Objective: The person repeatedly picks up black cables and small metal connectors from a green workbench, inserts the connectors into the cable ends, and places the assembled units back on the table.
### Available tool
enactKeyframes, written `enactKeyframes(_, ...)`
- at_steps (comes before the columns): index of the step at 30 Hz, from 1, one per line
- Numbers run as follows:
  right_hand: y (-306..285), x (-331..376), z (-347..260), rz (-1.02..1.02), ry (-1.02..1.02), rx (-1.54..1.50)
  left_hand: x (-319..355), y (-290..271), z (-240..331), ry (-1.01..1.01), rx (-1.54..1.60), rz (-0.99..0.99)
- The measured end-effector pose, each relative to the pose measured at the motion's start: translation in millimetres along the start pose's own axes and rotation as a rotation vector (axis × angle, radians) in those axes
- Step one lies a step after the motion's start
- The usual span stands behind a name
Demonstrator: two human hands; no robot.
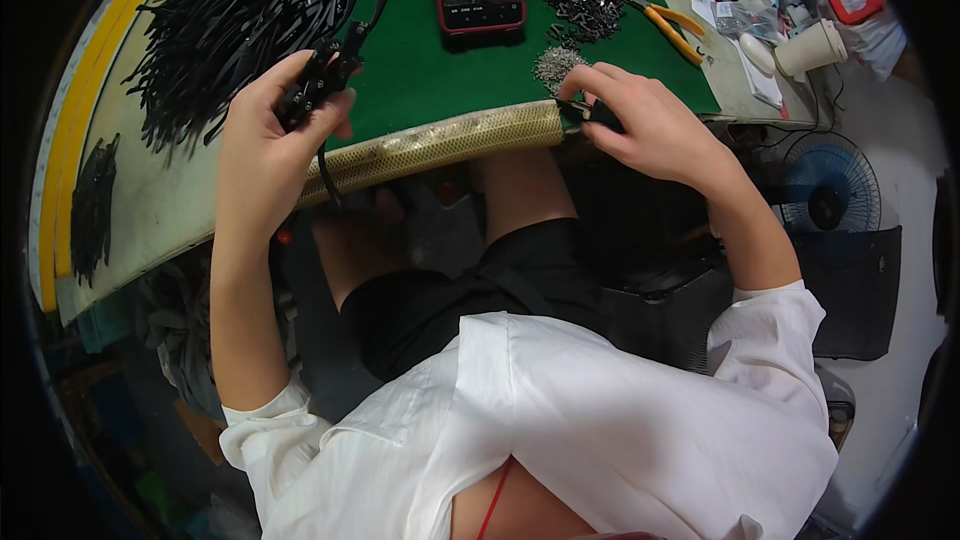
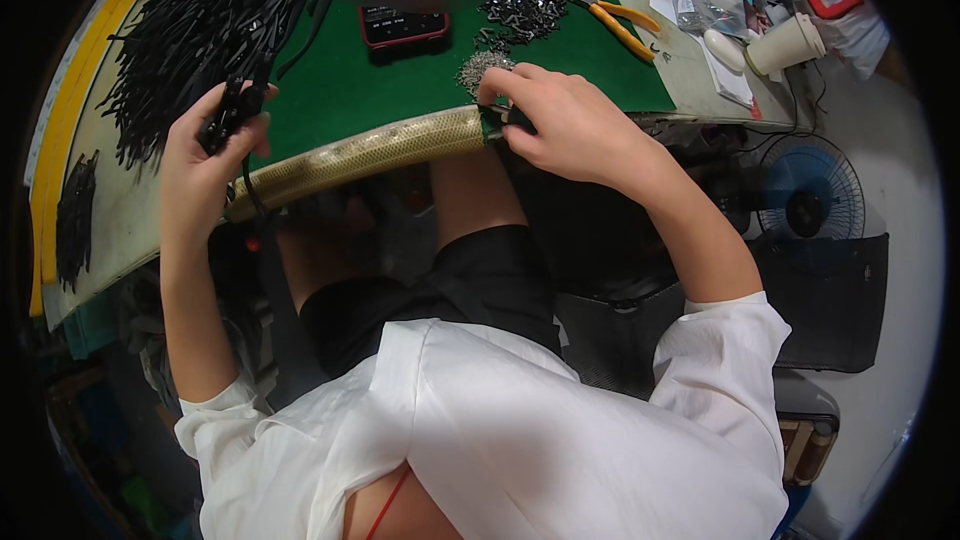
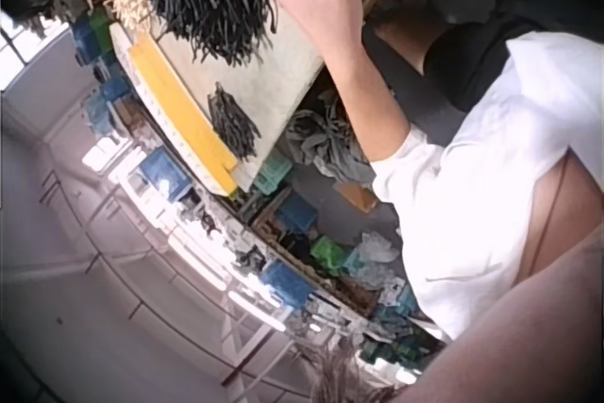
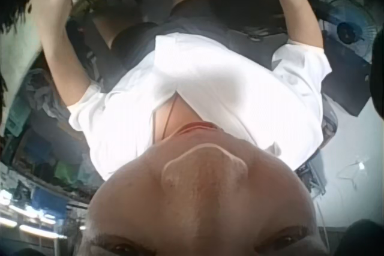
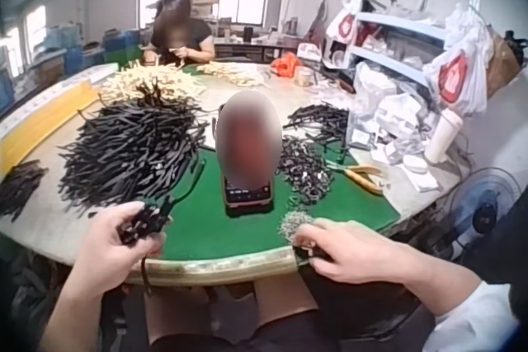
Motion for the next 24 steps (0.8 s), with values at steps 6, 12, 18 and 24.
enactKeyframes(6,-1.0,-2.0,-2.6,-0.022,0.021,0.013,3.7,-0.4,4.3,-0.016,0.001,0.016)
enactKeyframes(12,-2.3,-9.2,-8.1,-0.005,-0.042,0.035,8.8,3.7,8.6,0.018,0.05,0.085)
enactKeyframes(18,-9.8,-17.4,-17.8,-0.095,-0.001,0.108,19.3,12.4,13.0,0.054,0.149,0.142)
enactKeyframes(24,-9.9,-19.7,-18.4,-0.097,-0.002,0.154,22.2,22.4,20.5,0.069,0.083,0.163)
Point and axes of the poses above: each hand's wrist, its own x-axis away from the middle knuckle, its own y-axis out of the palm, z = x × y, the point moved 1 cm from there along -x, towards the middle knuckle, and after that the axes turned 7 degrees about y, right-handed, at the moved point
